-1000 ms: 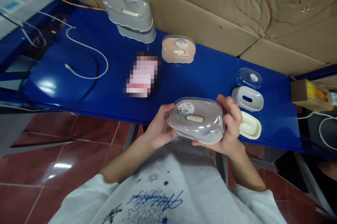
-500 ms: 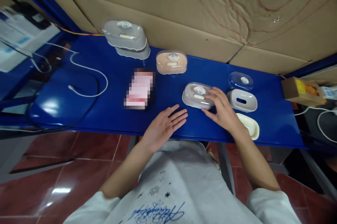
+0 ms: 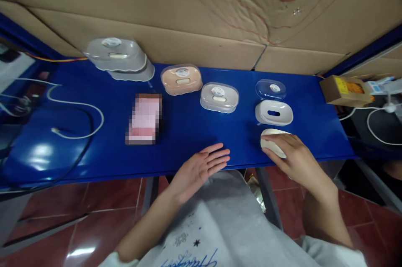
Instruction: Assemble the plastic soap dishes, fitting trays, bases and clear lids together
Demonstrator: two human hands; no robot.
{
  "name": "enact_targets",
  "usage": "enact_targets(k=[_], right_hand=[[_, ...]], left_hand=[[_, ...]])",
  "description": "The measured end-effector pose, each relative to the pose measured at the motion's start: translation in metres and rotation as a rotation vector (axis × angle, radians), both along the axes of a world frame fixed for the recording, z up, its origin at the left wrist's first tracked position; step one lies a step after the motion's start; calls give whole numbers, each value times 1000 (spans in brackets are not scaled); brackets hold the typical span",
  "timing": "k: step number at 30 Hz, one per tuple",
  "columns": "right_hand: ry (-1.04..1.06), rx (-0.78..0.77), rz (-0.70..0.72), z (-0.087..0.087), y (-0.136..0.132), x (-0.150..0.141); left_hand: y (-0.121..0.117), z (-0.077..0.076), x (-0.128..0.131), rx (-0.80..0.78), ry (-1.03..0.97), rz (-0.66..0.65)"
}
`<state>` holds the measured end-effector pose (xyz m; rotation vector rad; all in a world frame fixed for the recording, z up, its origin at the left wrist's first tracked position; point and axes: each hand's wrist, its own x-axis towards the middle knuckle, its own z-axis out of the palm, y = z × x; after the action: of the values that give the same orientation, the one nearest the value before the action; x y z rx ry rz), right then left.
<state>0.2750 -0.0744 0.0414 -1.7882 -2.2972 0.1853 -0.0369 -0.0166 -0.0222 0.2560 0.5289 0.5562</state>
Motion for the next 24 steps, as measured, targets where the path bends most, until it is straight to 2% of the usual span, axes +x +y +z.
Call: enact_targets(k=[4, 8, 10, 12, 15, 17, 19, 21, 22, 24], right_hand=[[-153, 17, -102, -21, -33, 25], [-175, 63, -114, -42, -34, 23], [-107, 107, -107, -41, -30, 10], [4, 141, -55, -34, -27, -7], [188, 134, 168, -20, -21, -26], [294, 158, 257, -18, -12, -23], [306, 223, 127, -24, 2, -4], [190, 261, -104, -37, 21, 25], [109, 255, -176, -44, 31, 39], [-19, 229, -217, -55, 47, 61]], left_hand=[[0, -6, 15, -41, -60, -28], [1, -11, 34, -58, -77, -43], [1, -11, 45, -56, -54, -61], [1, -9, 58, -56, -22, -80], [0, -6, 77, -72, 12, -61], [1, -4, 85, -86, 6, -23], [2, -4, 87, -103, -9, 14], [4, -5, 82, -120, -20, 41], [5, -6, 79, -126, -27, 46], [8, -8, 73, -137, -46, 48]])
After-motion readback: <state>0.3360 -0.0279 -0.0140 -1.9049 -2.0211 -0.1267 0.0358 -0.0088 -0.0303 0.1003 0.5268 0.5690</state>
